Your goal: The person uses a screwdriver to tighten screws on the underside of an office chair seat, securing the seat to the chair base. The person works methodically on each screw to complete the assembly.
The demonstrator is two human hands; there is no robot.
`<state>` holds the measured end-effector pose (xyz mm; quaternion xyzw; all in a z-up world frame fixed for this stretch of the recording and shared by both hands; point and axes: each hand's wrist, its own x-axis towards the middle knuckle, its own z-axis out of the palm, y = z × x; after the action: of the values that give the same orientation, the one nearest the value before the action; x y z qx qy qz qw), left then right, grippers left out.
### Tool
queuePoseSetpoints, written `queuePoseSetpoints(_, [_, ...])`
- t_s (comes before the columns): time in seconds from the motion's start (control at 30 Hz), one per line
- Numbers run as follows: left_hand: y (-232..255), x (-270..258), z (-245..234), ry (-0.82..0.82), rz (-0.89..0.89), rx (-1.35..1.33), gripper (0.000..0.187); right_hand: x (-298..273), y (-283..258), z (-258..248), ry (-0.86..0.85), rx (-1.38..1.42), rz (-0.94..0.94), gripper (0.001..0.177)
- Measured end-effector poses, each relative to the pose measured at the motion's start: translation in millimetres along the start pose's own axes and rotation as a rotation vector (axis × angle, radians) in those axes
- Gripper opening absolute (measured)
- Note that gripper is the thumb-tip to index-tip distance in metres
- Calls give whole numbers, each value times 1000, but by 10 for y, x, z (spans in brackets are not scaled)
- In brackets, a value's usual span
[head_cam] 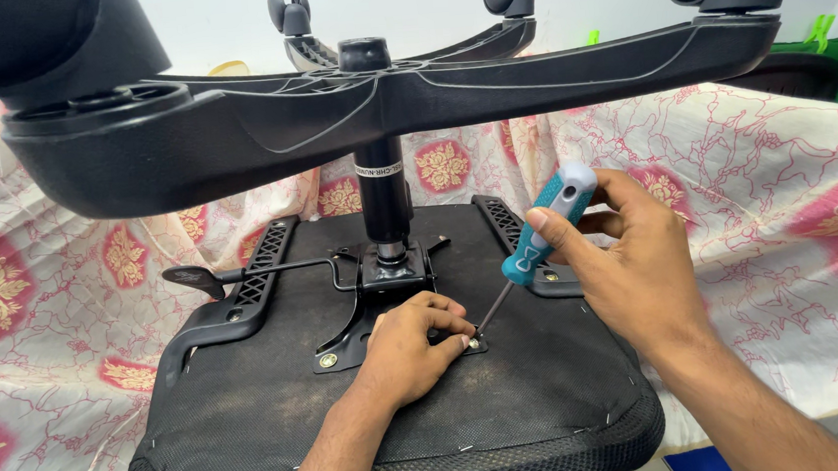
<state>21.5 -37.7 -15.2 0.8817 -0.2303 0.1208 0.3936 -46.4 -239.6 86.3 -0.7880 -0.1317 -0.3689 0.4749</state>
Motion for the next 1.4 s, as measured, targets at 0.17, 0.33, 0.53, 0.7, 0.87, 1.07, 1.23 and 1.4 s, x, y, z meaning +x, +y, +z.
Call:
queuePoseSetpoints(0.17, [-4, 2, 5, -11, -31, -4, 16, -38, -3, -12, 0, 7, 28, 30])
queuePoseSetpoints(0.33, [1, 0, 0, -3, -25, 0, 15, -63, -5, -19, 23, 13, 18, 28])
queuePoseSetpoints(0.53, [1, 7, -5, -11, -7, 1, 15, -82, 8, -44, 40, 24, 24, 26])
queuePoseSetpoints(0.7, [-2, 3, -3, -16, -15, 0, 14, -115, -16, -54, 53, -42, -18, 25])
queuePoseSetpoints(0.87, [-19, 7, 14, -4, 4, 14, 14, -144, -6, -53, 50, -13, -7, 25])
queuePoseSetpoints(1.07, [-44, -6, 36, -2, 32, 52, 15, -95, -8, 11, 15, 70, -107, 57])
queuePoseSetpoints(1.23, [-22, -32, 38, 11, 39, 37, 17, 99, -75, 96, 33, -63, -166, 45])
queuePoseSetpoints(1.4, [40, -79, 7, 12, 24, 38, 18, 162, -130, 128, 105, -184, -207, 49])
